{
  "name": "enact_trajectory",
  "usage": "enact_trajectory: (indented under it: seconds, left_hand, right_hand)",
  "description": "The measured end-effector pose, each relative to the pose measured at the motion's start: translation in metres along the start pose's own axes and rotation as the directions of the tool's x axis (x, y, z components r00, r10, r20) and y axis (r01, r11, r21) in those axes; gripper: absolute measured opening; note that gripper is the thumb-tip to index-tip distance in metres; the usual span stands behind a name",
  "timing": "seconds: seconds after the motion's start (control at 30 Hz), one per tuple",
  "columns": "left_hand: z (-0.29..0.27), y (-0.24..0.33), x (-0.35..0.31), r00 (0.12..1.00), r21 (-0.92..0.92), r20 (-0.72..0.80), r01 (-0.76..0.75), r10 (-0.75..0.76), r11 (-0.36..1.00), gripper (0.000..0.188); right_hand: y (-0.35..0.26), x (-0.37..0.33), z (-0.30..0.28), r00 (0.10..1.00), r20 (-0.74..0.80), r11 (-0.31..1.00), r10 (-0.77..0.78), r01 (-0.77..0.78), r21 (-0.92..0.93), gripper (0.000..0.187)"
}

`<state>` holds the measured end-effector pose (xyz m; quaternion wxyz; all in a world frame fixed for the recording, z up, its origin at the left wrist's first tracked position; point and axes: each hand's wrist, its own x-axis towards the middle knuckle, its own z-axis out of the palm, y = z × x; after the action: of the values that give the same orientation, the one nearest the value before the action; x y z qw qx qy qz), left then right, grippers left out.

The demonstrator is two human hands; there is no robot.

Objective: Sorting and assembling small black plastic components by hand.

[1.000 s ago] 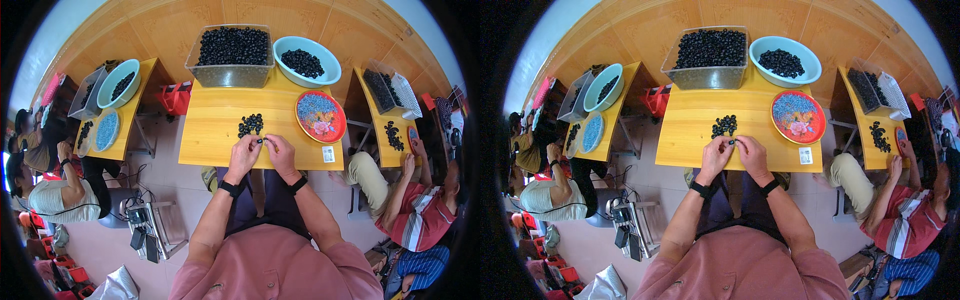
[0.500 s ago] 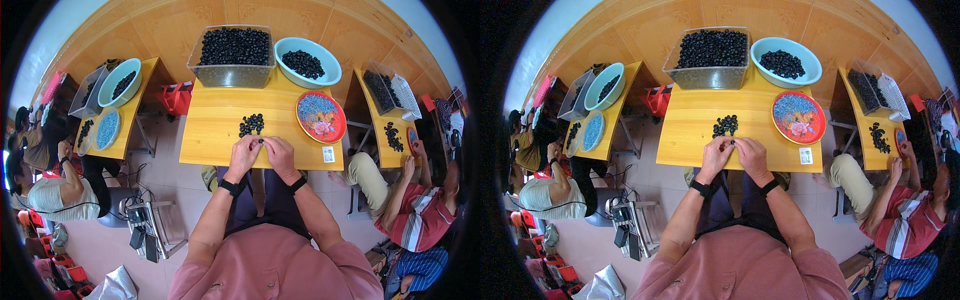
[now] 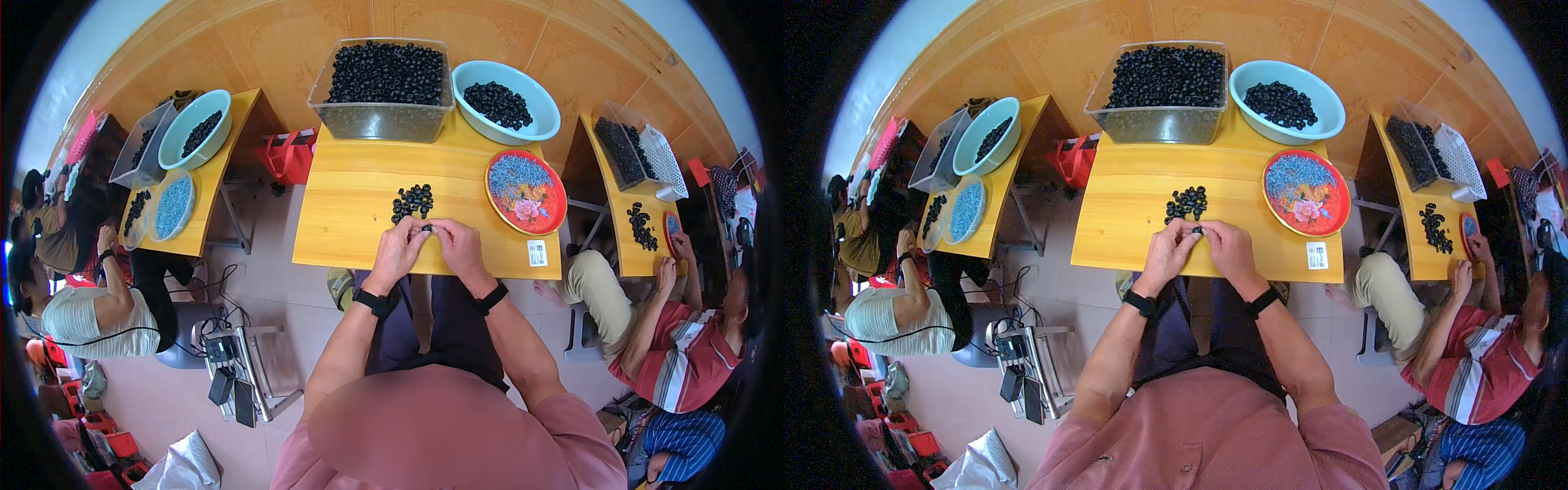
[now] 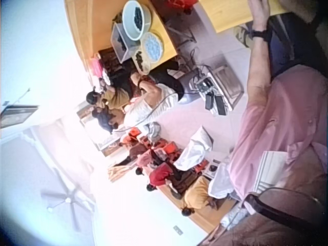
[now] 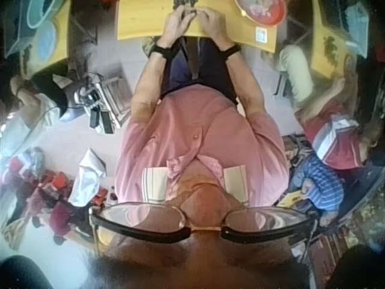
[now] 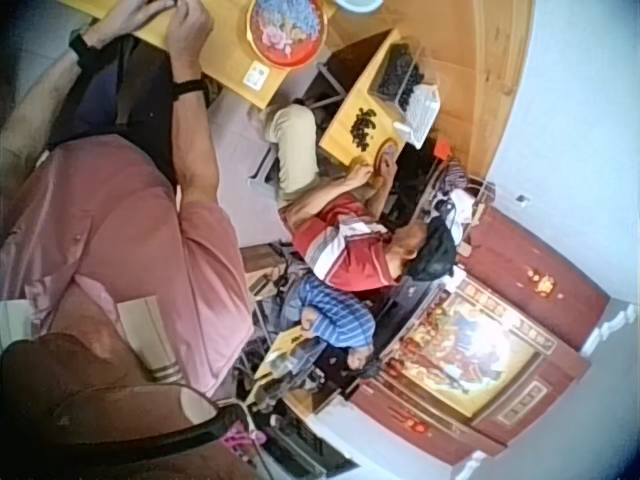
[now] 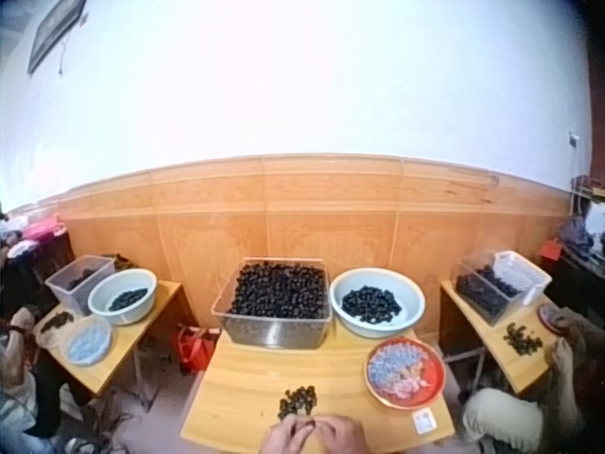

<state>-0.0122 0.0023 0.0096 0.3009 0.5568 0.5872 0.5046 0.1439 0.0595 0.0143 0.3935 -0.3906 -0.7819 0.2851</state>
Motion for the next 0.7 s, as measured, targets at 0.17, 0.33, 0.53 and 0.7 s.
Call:
enact_trajectory:
  seconds: [0.17, 0.33, 0.53, 0.7]
  left_hand:
    - [0.001, -0.015, 0.001, 0.997, -0.186, 0.040, 0.077, -0.071, 0.980, 0.010]
    - [0.002, -0.017, 0.003, 0.989, -0.428, 0.057, 0.150, -0.139, 0.891, 0.009]
    - [0.000, -0.019, 0.004, 0.979, -0.559, 0.086, 0.202, -0.187, 0.804, 0.009]
    - [0.001, -0.021, 0.003, 0.981, -0.540, 0.097, 0.195, -0.169, 0.819, 0.011]
  right_hand:
    - [-0.002, 0.009, 0.000, 0.997, 0.059, 0.999, 0.043, -0.045, 0.029, 0.014]
    - [0.002, 0.009, 0.004, 0.998, 0.062, 0.994, 0.021, -0.028, 0.107, 0.015]
    - [-0.001, 0.011, 0.008, 0.998, -0.003, 0.990, -0.061, 0.061, 0.128, 0.015]
    - [0.009, 0.012, 0.002, 0.998, 0.061, 0.986, -0.034, 0.024, 0.164, 0.015]
